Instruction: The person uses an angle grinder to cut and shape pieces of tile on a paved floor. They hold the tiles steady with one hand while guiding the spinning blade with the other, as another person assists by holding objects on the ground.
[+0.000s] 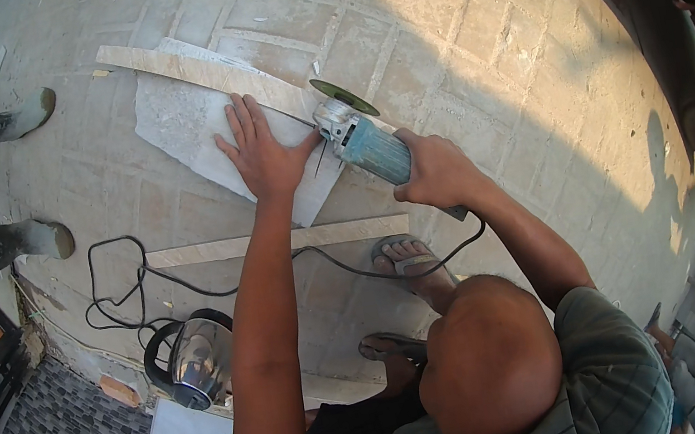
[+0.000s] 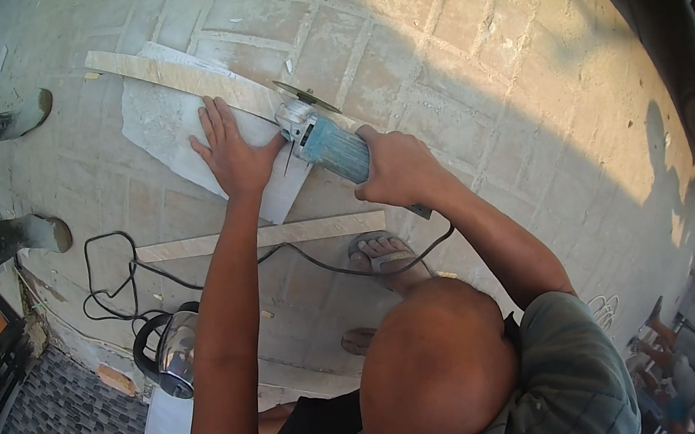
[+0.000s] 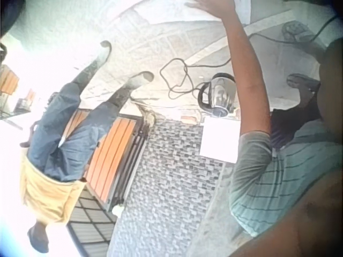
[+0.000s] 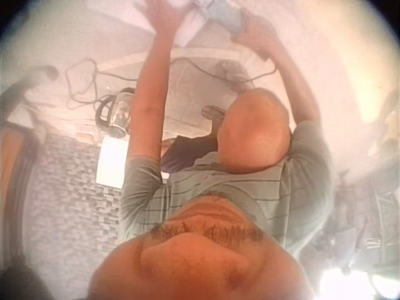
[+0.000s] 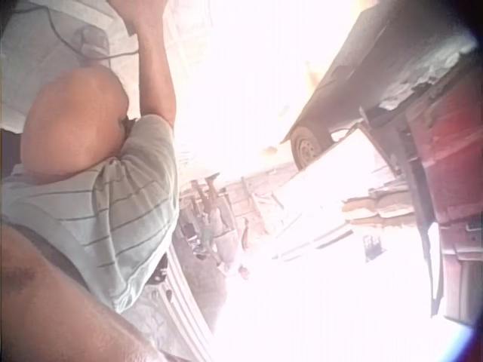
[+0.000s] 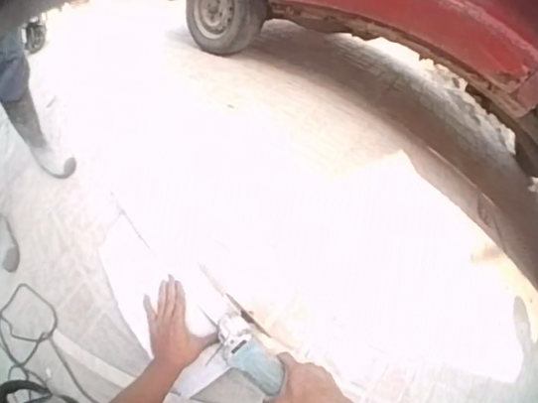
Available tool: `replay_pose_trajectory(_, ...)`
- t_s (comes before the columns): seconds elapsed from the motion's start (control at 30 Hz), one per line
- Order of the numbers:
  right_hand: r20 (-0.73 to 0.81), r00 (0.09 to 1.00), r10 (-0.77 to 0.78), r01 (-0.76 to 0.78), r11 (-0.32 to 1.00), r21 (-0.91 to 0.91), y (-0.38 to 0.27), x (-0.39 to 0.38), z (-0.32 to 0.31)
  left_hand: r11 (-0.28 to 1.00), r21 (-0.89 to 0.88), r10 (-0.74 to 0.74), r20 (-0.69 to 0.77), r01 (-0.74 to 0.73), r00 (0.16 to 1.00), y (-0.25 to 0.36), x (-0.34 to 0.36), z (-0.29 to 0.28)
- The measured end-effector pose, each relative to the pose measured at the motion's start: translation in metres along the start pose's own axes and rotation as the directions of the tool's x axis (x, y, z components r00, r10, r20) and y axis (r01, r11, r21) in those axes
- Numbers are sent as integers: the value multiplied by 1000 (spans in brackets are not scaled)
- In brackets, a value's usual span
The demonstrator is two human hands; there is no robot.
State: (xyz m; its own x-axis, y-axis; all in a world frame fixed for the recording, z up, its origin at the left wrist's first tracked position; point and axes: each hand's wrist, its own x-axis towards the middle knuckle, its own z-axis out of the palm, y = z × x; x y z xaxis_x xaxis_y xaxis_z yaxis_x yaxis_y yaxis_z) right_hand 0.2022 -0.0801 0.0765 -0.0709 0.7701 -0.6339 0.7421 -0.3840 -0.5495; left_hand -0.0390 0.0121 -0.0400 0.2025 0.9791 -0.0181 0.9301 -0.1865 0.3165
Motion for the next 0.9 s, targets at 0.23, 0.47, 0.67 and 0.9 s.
replay_pose_trajectory(0.23, -3, 1000, -28, 28, 998, -53, -22, 25, 0, 998, 62, -29, 34, 27, 999, -5, 1, 5)
replay_pose_trajectory(0.47, -27, 996, -81, 77, 991, -113, -36, 52, 2, 1000, -18, 6, -12, -6, 1000, 0, 1, 2)
replay_pose_trajectory(0.67, 22, 997, -75, 77, 990, -114, -51, 70, -1, 999, -47, -2, -32, 0, 1000, -2, 1, 0)
replay_pose_trajectory(0.9, -124, 984, -125, 132, 990, 55, -48, 67, 2, 995, -99, -1, -37, -3, 999, 2, 5, -5)
